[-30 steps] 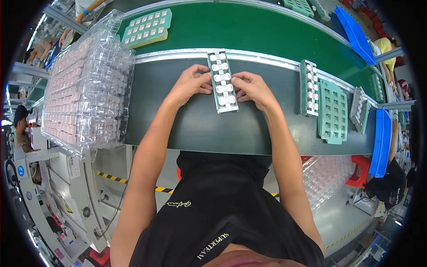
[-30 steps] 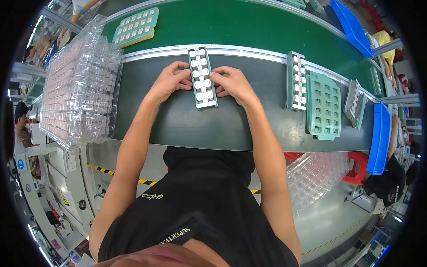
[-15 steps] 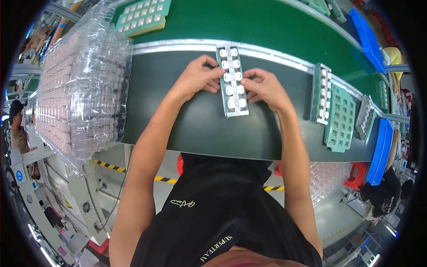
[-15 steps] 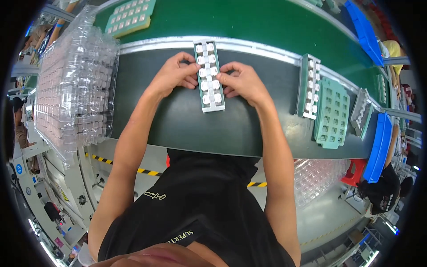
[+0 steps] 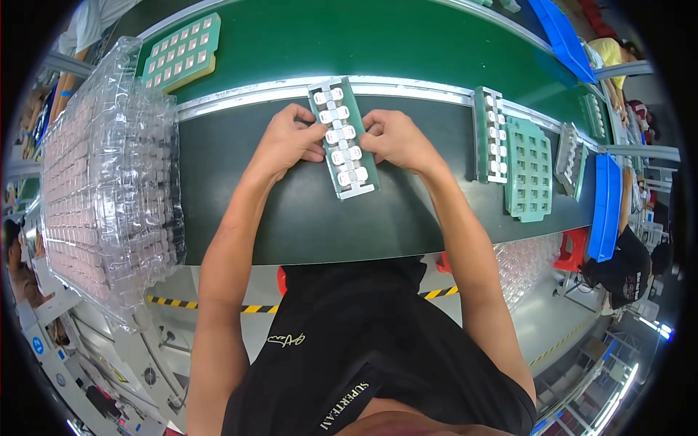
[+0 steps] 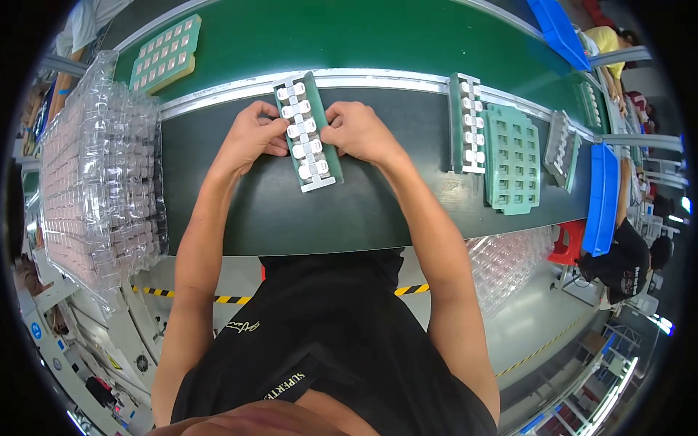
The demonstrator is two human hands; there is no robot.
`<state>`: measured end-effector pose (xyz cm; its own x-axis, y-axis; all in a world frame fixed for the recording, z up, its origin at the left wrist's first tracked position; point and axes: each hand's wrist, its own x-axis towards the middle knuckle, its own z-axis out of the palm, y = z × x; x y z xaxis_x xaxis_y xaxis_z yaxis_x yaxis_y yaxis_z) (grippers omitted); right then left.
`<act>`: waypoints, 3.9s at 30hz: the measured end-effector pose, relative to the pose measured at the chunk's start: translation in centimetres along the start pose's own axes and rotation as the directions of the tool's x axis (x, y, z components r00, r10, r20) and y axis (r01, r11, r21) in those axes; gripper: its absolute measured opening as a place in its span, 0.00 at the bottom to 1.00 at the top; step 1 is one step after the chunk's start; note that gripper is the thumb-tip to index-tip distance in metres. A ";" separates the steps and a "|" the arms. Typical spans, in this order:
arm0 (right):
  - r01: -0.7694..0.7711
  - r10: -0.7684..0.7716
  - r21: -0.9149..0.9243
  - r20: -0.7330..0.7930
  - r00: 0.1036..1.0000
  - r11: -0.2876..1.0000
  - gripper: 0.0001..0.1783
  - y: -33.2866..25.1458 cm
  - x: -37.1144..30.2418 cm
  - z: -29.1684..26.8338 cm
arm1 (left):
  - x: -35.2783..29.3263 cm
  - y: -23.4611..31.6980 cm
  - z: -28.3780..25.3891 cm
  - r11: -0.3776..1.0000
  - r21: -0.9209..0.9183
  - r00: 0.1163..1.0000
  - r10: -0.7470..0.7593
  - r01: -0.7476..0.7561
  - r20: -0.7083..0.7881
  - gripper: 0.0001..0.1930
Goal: Assembling small electronic components into plastic trays on a factory assembly line.
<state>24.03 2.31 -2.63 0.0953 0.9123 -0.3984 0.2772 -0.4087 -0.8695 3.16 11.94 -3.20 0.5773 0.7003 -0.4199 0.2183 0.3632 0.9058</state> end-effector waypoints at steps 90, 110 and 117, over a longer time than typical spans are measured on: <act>-0.134 0.326 0.300 -0.908 0.264 0.945 0.43 21.2 -24.6 -17.0 | -2.6 -6.6 -3.1 0.813 0.281 0.670 0.580 -0.510 -0.462 0.15; -0.264 -0.024 -0.036 -0.999 0.048 0.964 0.24 19.7 -24.4 -12.5 | -2.5 -3.9 1.9 0.921 0.378 0.965 0.176 -0.092 -0.193 0.25; -0.195 -0.044 -0.033 -0.998 -0.053 0.980 0.21 20.6 -22.3 -12.2 | -1.5 -3.4 3.8 0.939 0.324 0.983 0.154 -0.114 -0.098 0.26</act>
<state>39.22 -26.16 -8.08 0.9366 -0.0030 0.3504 0.2844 -0.5778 -0.7651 4.58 7.29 -5.47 0.5242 0.8045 -0.2793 0.3939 0.0617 0.9171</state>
